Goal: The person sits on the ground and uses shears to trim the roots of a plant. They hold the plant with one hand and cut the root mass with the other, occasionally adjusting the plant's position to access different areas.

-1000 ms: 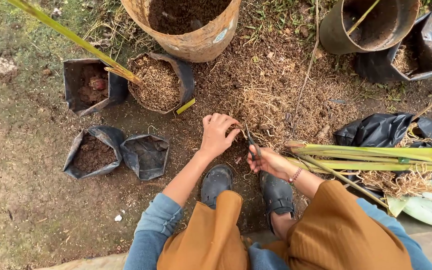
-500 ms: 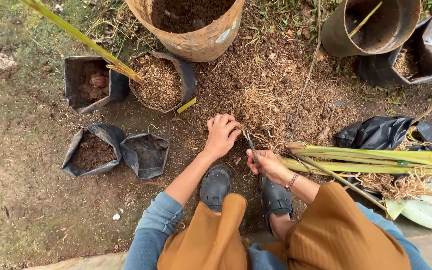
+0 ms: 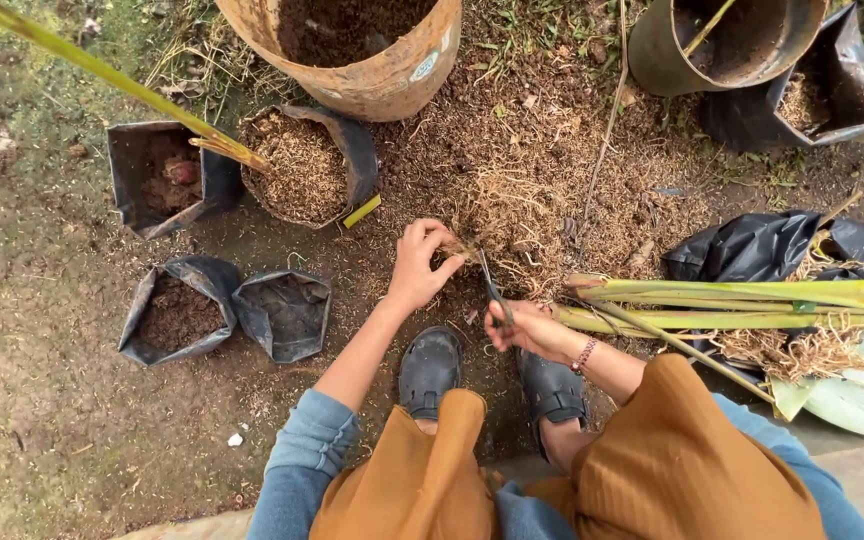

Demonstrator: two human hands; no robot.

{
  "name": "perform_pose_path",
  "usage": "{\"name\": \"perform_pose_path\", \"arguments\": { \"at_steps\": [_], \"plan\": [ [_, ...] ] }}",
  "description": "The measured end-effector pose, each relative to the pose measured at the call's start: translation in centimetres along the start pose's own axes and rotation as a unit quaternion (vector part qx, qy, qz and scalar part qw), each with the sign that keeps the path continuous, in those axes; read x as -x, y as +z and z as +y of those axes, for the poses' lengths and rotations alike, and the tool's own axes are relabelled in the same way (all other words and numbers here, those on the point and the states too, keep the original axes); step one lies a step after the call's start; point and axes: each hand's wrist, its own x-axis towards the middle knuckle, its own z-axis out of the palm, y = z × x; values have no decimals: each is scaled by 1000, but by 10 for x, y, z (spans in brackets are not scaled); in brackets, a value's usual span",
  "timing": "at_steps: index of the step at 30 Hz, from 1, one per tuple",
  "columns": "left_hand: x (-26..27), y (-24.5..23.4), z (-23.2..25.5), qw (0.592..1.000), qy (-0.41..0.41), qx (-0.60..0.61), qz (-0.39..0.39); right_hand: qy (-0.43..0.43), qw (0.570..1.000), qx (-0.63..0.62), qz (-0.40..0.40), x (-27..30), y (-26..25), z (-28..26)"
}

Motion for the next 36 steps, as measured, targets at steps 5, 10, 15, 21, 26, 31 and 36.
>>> {"name": "perform_pose_path", "arguments": {
  "at_steps": [5,10,15,21,26,31,36],
  "plan": [
    [-1,0,-9,998,-20,45,33,35,998,25,-56,28,13,-8],
    [-1,-14,-12,974,-146,163,65,46,998,19,-38,29,11,-7],
    [9,-24,-37,942,-215,217,138,64,998,14,-21,28,11,-9],
    [-2,-24,11,957,-223,144,118,74,997,19,-30,28,15,-5],
    [-2,-1,30,945,-272,183,-3,72,997,14,-35,27,15,-2],
    [7,-15,22,951,-276,138,-36,46,998,13,-27,15,5,0],
    [17,-34,-26,954,-281,103,15,20,999,-26,18,14,5,-6]
  ]
}}
